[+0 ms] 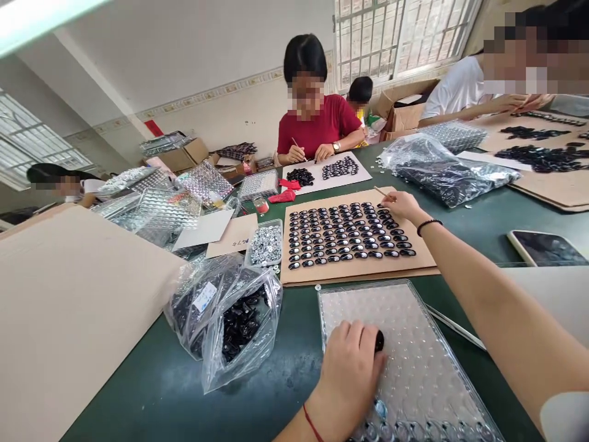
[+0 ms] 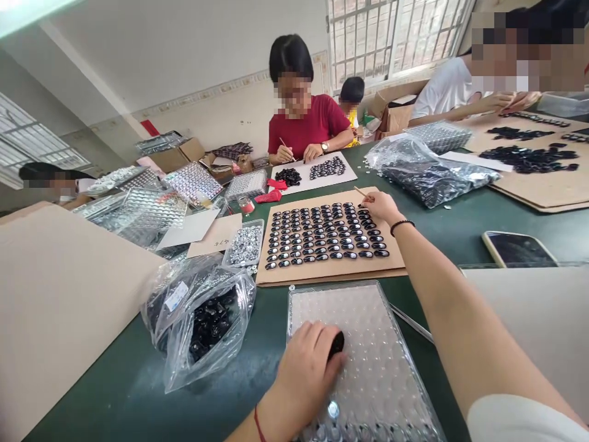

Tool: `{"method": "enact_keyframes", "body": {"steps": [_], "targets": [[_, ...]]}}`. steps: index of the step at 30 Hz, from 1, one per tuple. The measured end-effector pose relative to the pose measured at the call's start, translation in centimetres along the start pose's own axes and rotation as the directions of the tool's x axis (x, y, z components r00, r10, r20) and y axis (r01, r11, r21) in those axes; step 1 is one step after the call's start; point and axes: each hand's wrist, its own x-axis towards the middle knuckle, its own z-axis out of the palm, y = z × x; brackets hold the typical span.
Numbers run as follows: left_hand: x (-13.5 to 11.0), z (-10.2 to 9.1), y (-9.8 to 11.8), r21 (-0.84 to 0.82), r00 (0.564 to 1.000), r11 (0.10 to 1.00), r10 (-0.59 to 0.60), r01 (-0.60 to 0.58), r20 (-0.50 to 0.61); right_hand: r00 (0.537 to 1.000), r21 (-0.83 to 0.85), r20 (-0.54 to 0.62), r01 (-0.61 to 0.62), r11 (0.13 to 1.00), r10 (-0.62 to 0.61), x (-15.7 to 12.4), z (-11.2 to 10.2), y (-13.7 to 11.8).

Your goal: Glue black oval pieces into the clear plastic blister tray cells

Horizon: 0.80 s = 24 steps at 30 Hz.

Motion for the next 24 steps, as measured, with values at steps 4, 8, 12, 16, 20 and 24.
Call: {"method": "enact_keyframes", "body": {"steps": [4, 8, 12, 16, 20, 24], "targets": [[-0.1, 0.5, 0.0, -0.016, 0.999, 0.999, 0.039, -0.039, 0.000, 1.000, 0.016, 0.010, -0.007, 1.000, 0.007, 0.0, 0.3, -0.4], [-0.1, 0.2, 0.1, -0.030, 0.999, 0.999, 0.042, -0.042, -0.004, 0.995, 0.114, -0.092, -0.014, 0.993, 0.024, -1.1, -0.6, -3.5], [0.2, -0.6, -0.1, -0.169, 0.998, 0.984, 0.066, -0.062, 0.015, 0.983, 0.256, -0.184, 0.032, 0.966, 0.017, -5.7, -3.2, -8.6], [0.6, -1.0, -0.6, -0.403, 0.999, 0.914, 0.038, -0.044, -0.023, 0.988, 0.715, -0.066, 0.142, 0.685, -0.137, -14.9, -6.2, -12.2], [1.1, -1.0, -1.1, -0.614, 0.986, 0.786, -0.152, 0.075, -0.075, 0.962, 0.838, 0.205, -0.078, 0.539, -0.180, -23.7, -7.3, -12.5], [1.7, -1.0, -1.7, -0.768, 0.954, 0.616, -0.299, 0.175, -0.022, 0.956, 0.853, 0.268, -0.178, 0.490, -0.118, -28.5, -7.2, -10.8]]}}
